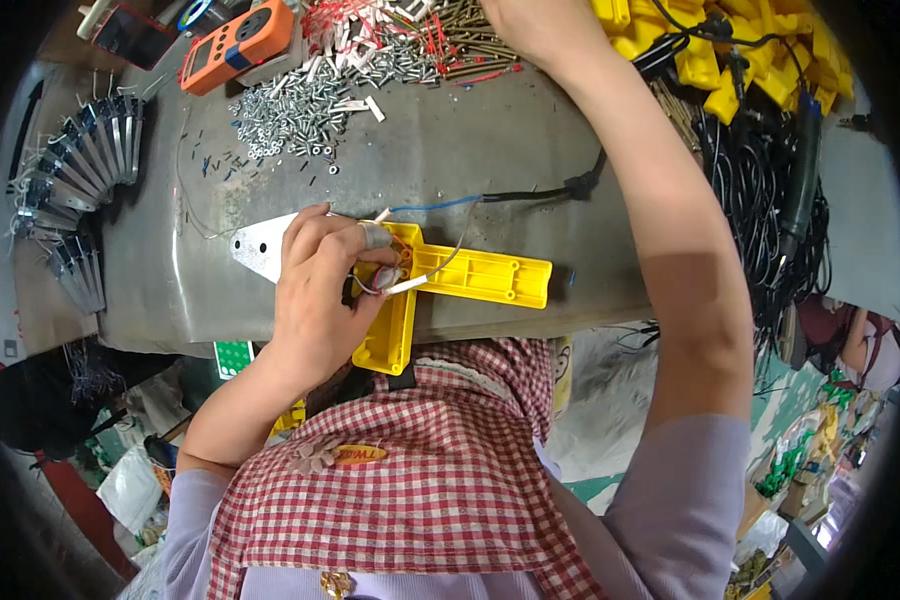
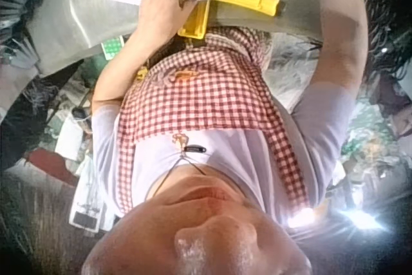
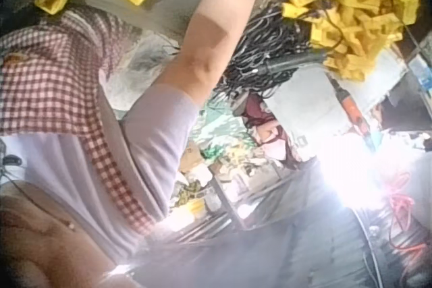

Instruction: Assemble and secure internal components and wiring into a yellow plastic housing for a handheld tool, using soldering and power tools.

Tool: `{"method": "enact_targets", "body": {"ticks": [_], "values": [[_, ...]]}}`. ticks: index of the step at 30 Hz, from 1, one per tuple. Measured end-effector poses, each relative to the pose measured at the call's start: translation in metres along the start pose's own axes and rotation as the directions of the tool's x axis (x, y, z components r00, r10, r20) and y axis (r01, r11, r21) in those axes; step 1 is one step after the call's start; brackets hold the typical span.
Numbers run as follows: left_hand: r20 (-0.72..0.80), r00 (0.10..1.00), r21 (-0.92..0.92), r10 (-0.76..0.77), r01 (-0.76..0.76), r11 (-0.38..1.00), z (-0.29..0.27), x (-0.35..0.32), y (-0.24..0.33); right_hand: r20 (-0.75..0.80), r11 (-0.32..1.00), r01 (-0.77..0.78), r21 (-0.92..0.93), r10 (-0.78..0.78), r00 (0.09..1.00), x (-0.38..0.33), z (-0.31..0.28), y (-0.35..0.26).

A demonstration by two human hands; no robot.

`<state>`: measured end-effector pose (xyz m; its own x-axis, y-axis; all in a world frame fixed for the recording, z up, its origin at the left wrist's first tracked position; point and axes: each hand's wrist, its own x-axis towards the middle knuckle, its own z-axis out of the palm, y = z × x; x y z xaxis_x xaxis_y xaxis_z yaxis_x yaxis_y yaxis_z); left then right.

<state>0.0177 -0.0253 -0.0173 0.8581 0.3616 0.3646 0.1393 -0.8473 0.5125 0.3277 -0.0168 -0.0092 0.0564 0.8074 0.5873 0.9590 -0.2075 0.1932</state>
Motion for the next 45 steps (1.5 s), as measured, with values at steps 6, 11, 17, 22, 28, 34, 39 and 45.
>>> {"method": "enact_targets", "body": {"ticks": [6, 11, 17, 22, 28, 34, 39, 45], "values": [[-0.053, 0.998, 0.087, 0.037, -0.033, 0.996, 0.000, 0.003, 0.002, 0.174, 0.593, -0.441, 0.674, 0.453, 0.875, -0.036, -0.084, -0.029], [-0.015, 0.997, 0.236, 0.081, -0.075, 0.969, 0.002, 0.009, 0.010, 0.359, 0.429, -0.537, 0.727, 0.429, 0.829, -0.080, -0.116, -0.024], [0.094, 0.988, 0.266, 0.122, -0.143, 0.953, 0.000, 0.004, 0.007, 0.381, 0.150, -0.525, 0.838, 0.527, 0.759, -0.091, -0.152, -0.033], [0.221, 0.965, 0.208, 0.143, -0.190, 0.960, -0.015, -0.006, 0.013, 0.060, 0.768, -0.290, 0.571, 0.313, 0.948, -0.079, -0.162, -0.069], [0.209, 0.971, 0.205, 0.113, -0.156, 0.966, -0.015, -0.026, 0.018, -0.015, 0.253, -0.057, 0.966, 0.272, 0.962, -0.064, -0.123, -0.098], [0.142, 0.979, 0.151, 0.146, -0.167, 0.974, -0.010, -0.031, 0.011, 0.241, -0.690, -0.006, 0.724, 0.245, 0.939, -0.058, -0.162, -0.106], [0.159, 0.977, 0.168, 0.146, -0.172, 0.971, -0.009, -0.030, 0.013, 0.381, -0.750, -0.175, 0.638, 0.110, 0.918, -0.082, -0.119, -0.119], [0.130, 0.981, 0.185, 0.144, -0.167, 0.968, -0.005, -0.030, 0.014, 0.396, -0.588, -0.243, 0.772, 0.145, 0.907, -0.067, -0.132, -0.129]]}}
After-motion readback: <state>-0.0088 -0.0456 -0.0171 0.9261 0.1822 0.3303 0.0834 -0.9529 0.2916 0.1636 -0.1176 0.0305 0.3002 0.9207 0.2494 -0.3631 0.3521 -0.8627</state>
